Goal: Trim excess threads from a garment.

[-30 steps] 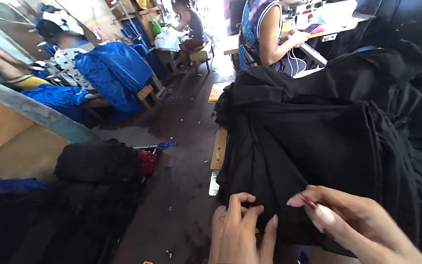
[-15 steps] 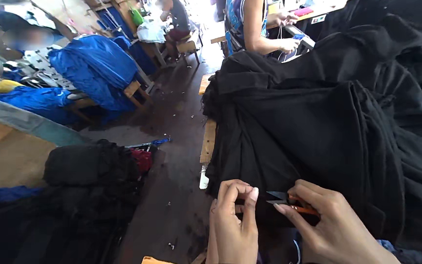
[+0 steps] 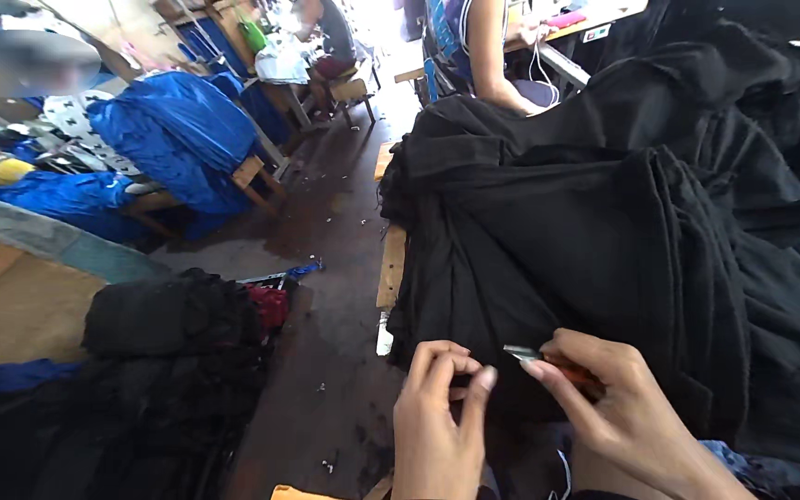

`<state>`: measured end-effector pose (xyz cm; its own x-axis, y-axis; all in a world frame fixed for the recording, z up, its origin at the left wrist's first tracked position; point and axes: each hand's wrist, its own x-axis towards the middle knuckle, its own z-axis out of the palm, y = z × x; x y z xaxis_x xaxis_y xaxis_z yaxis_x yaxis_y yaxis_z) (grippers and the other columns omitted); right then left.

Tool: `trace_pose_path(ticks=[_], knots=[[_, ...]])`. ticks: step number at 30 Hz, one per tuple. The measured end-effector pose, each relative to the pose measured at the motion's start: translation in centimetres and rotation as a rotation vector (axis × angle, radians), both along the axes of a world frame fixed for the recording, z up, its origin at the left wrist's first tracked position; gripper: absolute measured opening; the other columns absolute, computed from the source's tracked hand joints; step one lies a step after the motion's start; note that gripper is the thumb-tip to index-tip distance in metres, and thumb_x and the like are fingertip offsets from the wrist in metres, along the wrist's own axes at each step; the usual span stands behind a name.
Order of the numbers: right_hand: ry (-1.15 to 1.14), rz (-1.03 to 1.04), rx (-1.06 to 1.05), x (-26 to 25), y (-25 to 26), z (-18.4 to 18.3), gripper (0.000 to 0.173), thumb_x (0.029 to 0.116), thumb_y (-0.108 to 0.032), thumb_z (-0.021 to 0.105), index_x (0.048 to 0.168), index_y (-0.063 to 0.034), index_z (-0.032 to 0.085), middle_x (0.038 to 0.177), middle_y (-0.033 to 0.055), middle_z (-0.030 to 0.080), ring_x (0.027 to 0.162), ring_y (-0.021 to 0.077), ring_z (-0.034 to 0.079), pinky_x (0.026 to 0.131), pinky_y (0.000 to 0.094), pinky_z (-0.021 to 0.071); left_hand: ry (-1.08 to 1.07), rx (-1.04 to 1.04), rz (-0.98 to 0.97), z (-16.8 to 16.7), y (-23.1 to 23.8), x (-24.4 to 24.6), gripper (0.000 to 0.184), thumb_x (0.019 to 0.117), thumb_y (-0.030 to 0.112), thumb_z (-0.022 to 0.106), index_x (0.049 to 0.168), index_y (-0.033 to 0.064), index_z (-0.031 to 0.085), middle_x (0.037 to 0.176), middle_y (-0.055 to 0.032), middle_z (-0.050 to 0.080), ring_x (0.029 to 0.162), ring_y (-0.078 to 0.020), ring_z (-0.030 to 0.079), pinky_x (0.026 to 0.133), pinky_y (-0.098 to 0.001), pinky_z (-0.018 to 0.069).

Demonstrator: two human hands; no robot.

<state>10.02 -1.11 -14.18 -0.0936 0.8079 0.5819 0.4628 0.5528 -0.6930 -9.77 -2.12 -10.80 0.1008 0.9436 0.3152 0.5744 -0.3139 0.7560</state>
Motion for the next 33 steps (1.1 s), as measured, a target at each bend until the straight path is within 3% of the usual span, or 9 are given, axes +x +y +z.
trace_pose_path(ticks=[2, 4, 6, 10, 17, 21, 24, 33], knots=[[0.046, 0.052, -0.067, 0.4, -0.2, 0.3, 0.033, 0.1021, -0.036, 0.058, 0.086, -0.0082, 0.066, 0.07, -0.0063, 0.054, 0.061, -0.0074, 0.046, 0.053, 0.0085, 0.0369, 0.238, 0.068, 0.012, -0.1, -0.5, 0.3, 0.031, 0.0886, 0.042, 0.075, 0.094, 0.0118, 0.074, 0.115, -0.0069, 0.067, 0.093, -0.0114, 0.068, 0.071, -0.026, 0.0579], [0.016, 0.088, -0.086, 0.6, -0.3, 0.3, 0.033, 0.1016, -0.036, 0.059, 0.087, -0.0077, 0.066, 0.071, -0.0053, 0.055, 0.061, -0.0062, 0.047, 0.053, 0.0094, 0.0377, 0.293, 0.127, 0.031, -0.7, -0.4, 0.4, 0.022, 0.0893, 0.038, 0.073, 0.088, 0.0157, 0.074, 0.114, -0.0036, 0.068, 0.089, -0.0091, 0.067, 0.071, -0.0255, 0.0552], [-0.039, 0.121, -0.072, 0.8, -0.2, 0.1, 0.033, 0.1009, -0.037, 0.061, 0.088, -0.0067, 0.066, 0.071, -0.0028, 0.056, 0.061, -0.0036, 0.047, 0.053, 0.0113, 0.0379, 0.159, 0.069, 0.003, -0.7, -0.1, 0.0, 0.017, 0.0934, 0.028, 0.069, 0.087, 0.0141, 0.074, 0.114, -0.0016, 0.068, 0.089, -0.0038, 0.067, 0.071, -0.0206, 0.0565], [-0.162, 0.106, -0.025, 0.9, -0.3, 0.0, 0.033, 0.0983, -0.037, 0.061, 0.086, -0.0073, 0.067, 0.072, 0.0003, 0.057, 0.062, 0.0021, 0.05, 0.053, 0.0155, 0.0404, -0.177, -0.08, -0.095, -0.1, 0.3, -0.8, 0.016, 0.097, 0.016, 0.062, 0.089, 0.0042, 0.069, 0.112, -0.0075, 0.066, 0.098, -0.0038, 0.066, 0.074, -0.0163, 0.0582], [-0.322, -0.1, 0.129, -0.8, 0.1, -0.3, 0.037, 0.098, -0.035, 0.055, 0.071, -0.0112, 0.063, 0.062, -0.0003, 0.055, 0.05, 0.0086, 0.051, 0.042, 0.0244, 0.0376, -0.218, -0.063, -0.081, -0.3, 0.2, -0.8, 0.015, 0.0953, 0.014, 0.064, 0.088, 0.0024, 0.07, 0.11, -0.0081, 0.063, 0.097, -0.0029, 0.066, 0.075, -0.0144, 0.058], [-0.224, 0.022, 0.039, 0.1, 0.2, 0.0, 0.036, 0.0996, -0.036, 0.057, 0.078, -0.009, 0.067, 0.066, -0.0002, 0.057, 0.057, 0.0054, 0.052, 0.05, 0.0203, 0.0412, -0.263, -0.09, -0.094, -0.1, 0.2, -1.7, 0.013, 0.0954, 0.01, 0.063, 0.089, 0.0004, 0.069, 0.11, -0.0091, 0.063, 0.097, -0.0069, 0.068, 0.077, -0.0198, 0.0612], [-0.249, 0.075, 0.007, 0.4, -0.1, 0.4, 0.036, 0.0974, -0.04, 0.059, 0.083, -0.0088, 0.068, 0.069, 0.0004, 0.059, 0.059, 0.0065, 0.054, 0.051, 0.022, 0.0428, -0.263, -0.083, -0.078, -0.1, 0.1, -1.5, 0.013, 0.0948, 0.011, 0.063, 0.088, 0.0012, 0.069, 0.109, -0.008, 0.063, 0.096, -0.0054, 0.067, 0.076, -0.0181, 0.0604], [-0.371, -0.056, 0.137, -1.8, 0.7, 0.3, 0.035, 0.0948, -0.035, 0.056, 0.068, -0.0125, 0.063, 0.061, -0.002, 0.054, 0.049, 0.0088, 0.05, 0.041, 0.026, 0.0359, -0.279, -0.056, -0.025, -0.4, 0.3, -0.9, 0.013, 0.0931, 0.011, 0.064, 0.086, 0.0016, 0.069, 0.108, -0.0082, 0.059, 0.095, -0.0024, 0.064, 0.074, -0.0132, 0.057]])
